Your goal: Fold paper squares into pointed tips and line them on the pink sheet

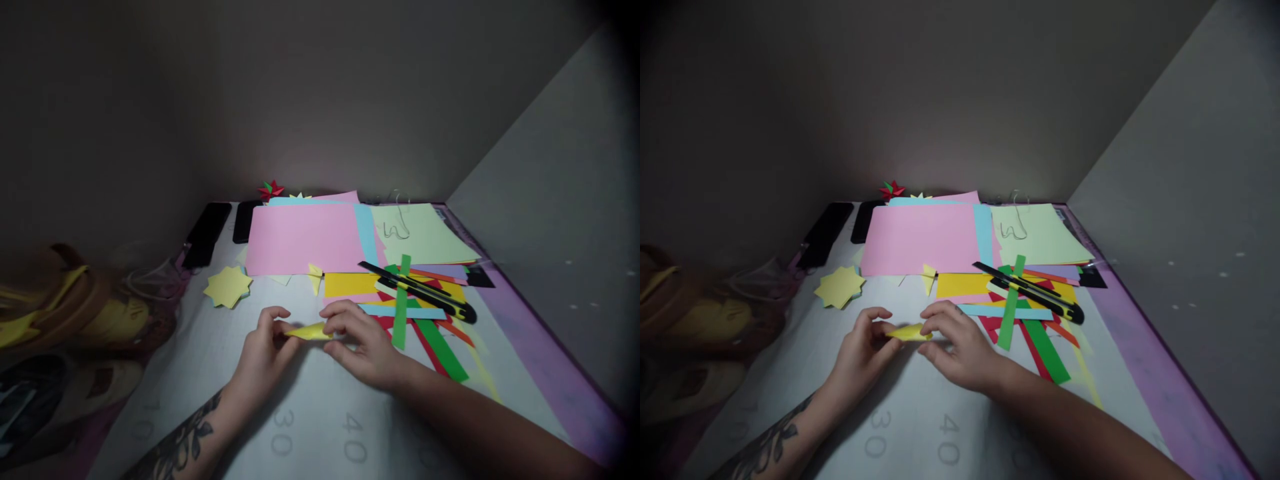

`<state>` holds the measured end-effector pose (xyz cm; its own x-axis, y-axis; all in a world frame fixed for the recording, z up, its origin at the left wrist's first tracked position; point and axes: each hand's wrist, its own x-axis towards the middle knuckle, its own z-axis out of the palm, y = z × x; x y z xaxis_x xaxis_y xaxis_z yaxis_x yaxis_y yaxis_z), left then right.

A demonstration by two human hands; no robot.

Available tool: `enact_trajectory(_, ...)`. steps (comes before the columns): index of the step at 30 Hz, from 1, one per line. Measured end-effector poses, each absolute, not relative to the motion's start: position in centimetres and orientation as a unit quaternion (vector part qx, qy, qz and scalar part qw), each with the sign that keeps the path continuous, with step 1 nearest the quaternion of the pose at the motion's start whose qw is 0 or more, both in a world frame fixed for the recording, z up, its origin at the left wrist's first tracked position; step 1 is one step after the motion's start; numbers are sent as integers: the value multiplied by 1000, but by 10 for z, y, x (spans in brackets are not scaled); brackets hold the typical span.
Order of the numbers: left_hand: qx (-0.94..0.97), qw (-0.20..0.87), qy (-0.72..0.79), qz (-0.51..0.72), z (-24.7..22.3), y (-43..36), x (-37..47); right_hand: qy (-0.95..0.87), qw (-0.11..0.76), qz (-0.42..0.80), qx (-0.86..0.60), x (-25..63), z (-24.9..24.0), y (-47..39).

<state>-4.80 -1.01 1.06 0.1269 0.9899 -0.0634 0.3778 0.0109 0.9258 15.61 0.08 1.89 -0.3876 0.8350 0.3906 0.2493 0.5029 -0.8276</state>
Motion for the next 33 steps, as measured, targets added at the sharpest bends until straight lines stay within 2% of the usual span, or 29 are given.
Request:
enact_trajectory(5, 639, 400, 566, 334, 10, -10, -51, -745, 418, 363, -371, 154, 18, 2)
enact_trajectory(12, 645, 398, 562, 330, 8, -10, -51, -796, 425, 257, -346, 157, 10, 0)
enact_trajectory(19, 643, 512, 473, 318, 21, -10, -50, -835, 405, 221, -301, 157, 4, 3)
enact_trajectory(22, 647, 517, 491, 270, 23, -10, -50, -843, 400, 222, -283, 157, 5, 5)
enact_trajectory(27, 629, 481, 541, 282, 15, -6, -51, -879, 369, 68, -296, 152, 11, 3)
enact_trajectory(30, 600, 472, 567, 308, 12, -1, -54, -906, 320, -35, -275, 143, 14, 2)
enact_trajectory(33, 590, 456, 581, 326, 9, 4, -61, -931, 261, -74, -242, 135, 12, 7)
